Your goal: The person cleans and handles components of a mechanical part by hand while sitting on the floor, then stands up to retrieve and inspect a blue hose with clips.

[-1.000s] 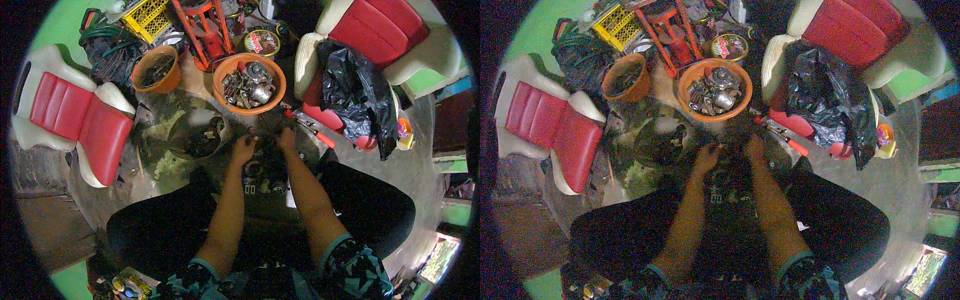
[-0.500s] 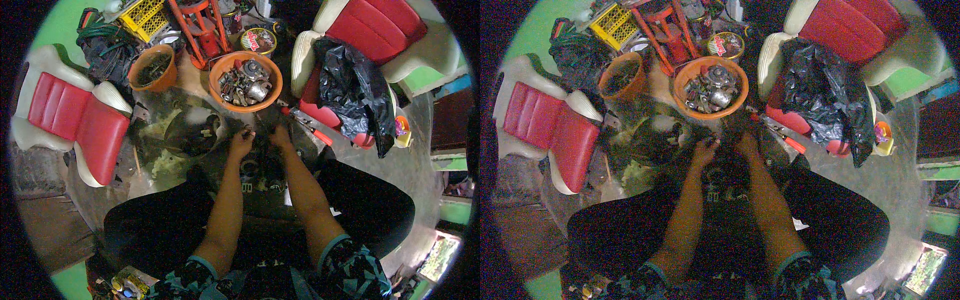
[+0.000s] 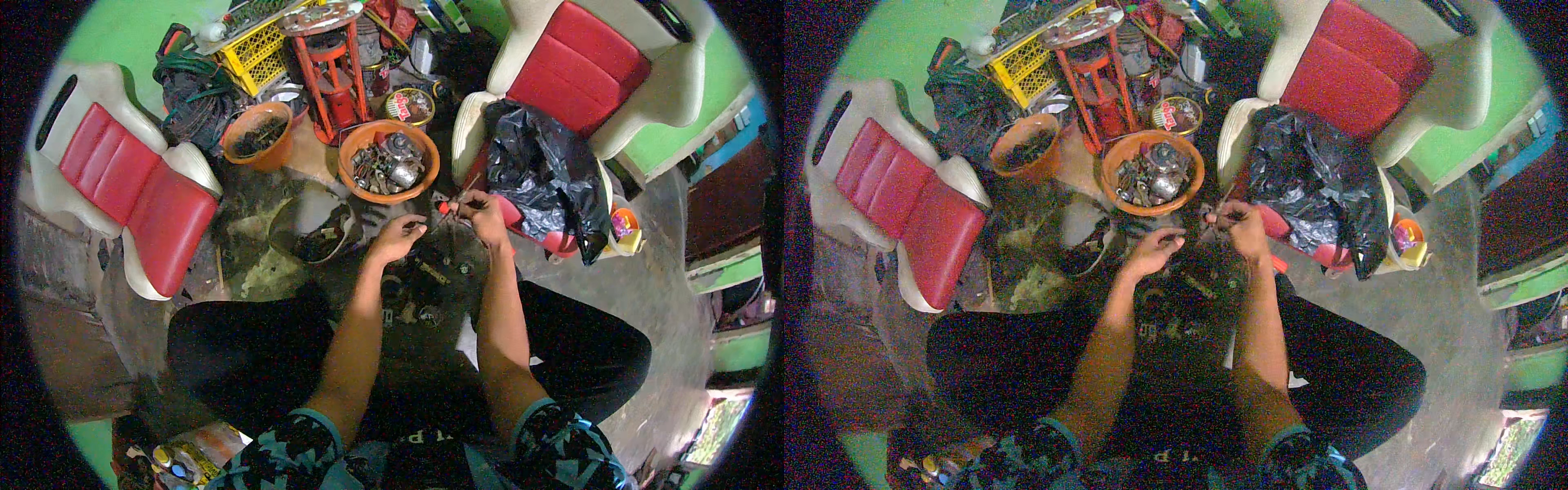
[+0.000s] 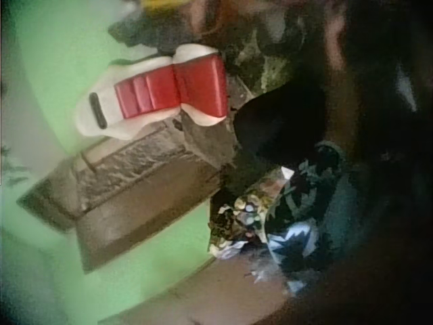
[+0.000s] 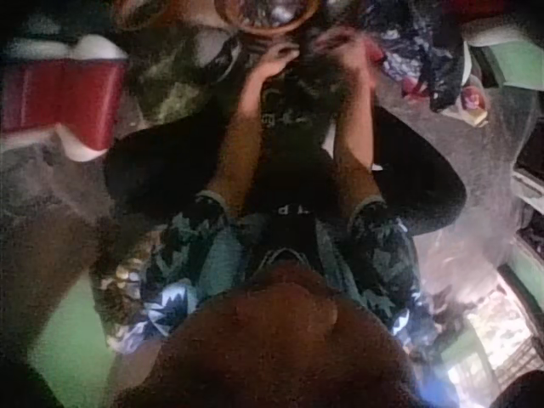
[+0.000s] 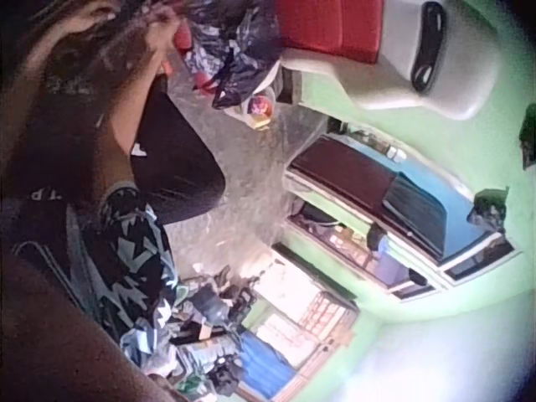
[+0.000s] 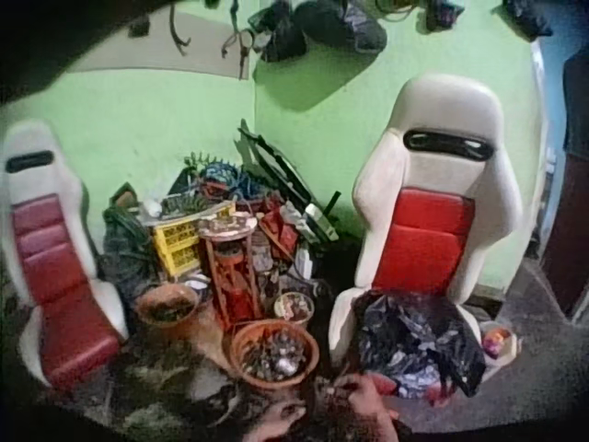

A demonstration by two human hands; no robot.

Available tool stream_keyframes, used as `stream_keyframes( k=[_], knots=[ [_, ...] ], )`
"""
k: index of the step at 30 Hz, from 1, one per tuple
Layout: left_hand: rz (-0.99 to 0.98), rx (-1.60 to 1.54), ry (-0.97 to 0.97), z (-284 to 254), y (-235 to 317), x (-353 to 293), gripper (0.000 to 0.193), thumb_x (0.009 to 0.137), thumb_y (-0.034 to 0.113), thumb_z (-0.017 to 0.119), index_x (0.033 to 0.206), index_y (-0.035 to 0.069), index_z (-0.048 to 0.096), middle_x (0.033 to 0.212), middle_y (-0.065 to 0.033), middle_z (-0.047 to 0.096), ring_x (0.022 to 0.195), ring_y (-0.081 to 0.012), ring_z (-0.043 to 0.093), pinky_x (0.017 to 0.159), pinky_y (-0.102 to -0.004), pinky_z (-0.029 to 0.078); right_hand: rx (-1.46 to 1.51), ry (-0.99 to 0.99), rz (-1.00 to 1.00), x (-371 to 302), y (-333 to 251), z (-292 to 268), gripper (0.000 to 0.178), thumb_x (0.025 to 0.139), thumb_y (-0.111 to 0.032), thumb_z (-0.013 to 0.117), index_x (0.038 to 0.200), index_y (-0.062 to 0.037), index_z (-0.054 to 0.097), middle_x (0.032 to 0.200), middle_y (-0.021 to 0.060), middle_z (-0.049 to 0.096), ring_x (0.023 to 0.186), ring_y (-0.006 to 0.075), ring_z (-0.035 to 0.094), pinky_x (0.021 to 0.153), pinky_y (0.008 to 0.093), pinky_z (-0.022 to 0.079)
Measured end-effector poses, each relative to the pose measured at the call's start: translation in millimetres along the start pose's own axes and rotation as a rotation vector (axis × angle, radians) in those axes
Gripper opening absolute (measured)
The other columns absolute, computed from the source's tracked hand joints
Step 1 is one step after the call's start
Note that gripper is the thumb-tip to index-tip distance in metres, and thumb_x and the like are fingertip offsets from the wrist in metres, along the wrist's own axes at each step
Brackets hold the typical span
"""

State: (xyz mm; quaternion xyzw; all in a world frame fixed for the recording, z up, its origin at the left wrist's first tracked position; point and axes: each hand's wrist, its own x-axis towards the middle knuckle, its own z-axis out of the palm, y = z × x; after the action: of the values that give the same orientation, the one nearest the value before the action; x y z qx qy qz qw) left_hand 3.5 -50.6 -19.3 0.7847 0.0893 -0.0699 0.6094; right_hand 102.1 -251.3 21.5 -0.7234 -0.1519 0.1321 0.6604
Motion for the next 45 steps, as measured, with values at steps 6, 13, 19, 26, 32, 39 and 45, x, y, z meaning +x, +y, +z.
stream_keyframes(
  k=[6,13,19,26,32,39,45],
  knots=[
    [0.259,-0.052,0.153,8,25,3,0.033,0.093,0.024,0.064,0.119,0.003,0.063,0.107,-0.009,0.067,0.091,-0.0154,0.065,0.079,-0.0305,0.05,0.332,0.072,-0.036,-3,-59,-4,0.01,0.085,0.005,0.063,0.093,0.0027,0.058,0.081,0.0065,0.065,0.072,0.0168,0.066,0.076,0.0297,0.053],
    [0.154,-0.068,0.088,-31,71,-20,0.029,0.093,0.026,0.066,0.1,-0.003,0.068,0.067,-0.0012,0.059,0.064,-0.0083,0.051,0.058,-0.0285,0.042,0.471,-0.011,-0.132,-11,-82,-7,0.028,0.086,0.005,0.053,0.113,0.0038,0.058,0.096,0.0113,0.067,0.088,0.0216,0.066,0.08,0.0335,0.056],
    [0.31,0.024,0.334,-65,90,-32,0.031,0.092,0.027,0.066,0.095,-0.003,0.07,0.079,-0.0051,0.069,0.074,-0.01,0.056,0.07,-0.0286,0.046,0.672,0.025,-0.068,-3,-73,-26,0.026,0.094,-0.023,0.061,0.104,0.0009,0.064,0.092,0.0097,0.067,0.074,0.0182,0.065,0.069,0.0288,0.053],
    [0.41,0.063,0.441,-87,100,-41,0.018,0.084,0.014,0.073,0.093,-0.001,0.072,0.083,-0.0075,0.069,0.079,-0.014,0.062,0.075,-0.0281,0.048,0.097,0.233,-0.182,7,-60,-28,0.026,0.091,-0.023,0.067,0.096,0.0018,0.069,0.091,0.0057,0.068,0.085,0.0148,0.063,0.078,0.0279,0.049],
    [0.489,0.459,0.396,-100,138,-58,0.014,0.081,0.011,0.074,0.09,0.0,0.073,0.086,-0.0121,0.07,0.08,-0.0212,0.067,0.074,-0.0308,0.05,-0.045,0.275,-0.198,6,-70,-23,0.03,0.089,-0.023,0.069,0.107,0.0017,0.067,0.098,0.0096,0.07,0.094,0.0159,0.061,0.088,0.0295,0.046],
    [0.376,0.261,0.37,-88,132,-57,0.013,0.085,0.01,0.071,0.093,0.0,0.072,0.091,-0.0103,0.072,0.078,-0.0171,0.069,0.073,-0.0301,0.051,-0.205,-0.182,-0.18,-7,-85,5,0.035,0.091,-0.028,0.066,0.112,0.0001,0.067,0.107,0.0104,0.07,0.103,0.0191,0.062,0.094,0.0322,0.045],
    [0.458,-0.305,0.646,-89,140,-51,0.015,0.089,0.009,0.066,0.1,-0.002,0.065,0.086,-0.0087,0.067,0.074,-0.0157,0.067,0.065,-0.0294,0.058,-0.314,-0.51,-0.025,-9,-83,5,0.031,0.091,-0.023,0.066,0.113,-0.0007,0.067,0.088,0.0038,0.069,0.079,0.0096,0.061,0.074,0.0263,0.049]
  ],
)
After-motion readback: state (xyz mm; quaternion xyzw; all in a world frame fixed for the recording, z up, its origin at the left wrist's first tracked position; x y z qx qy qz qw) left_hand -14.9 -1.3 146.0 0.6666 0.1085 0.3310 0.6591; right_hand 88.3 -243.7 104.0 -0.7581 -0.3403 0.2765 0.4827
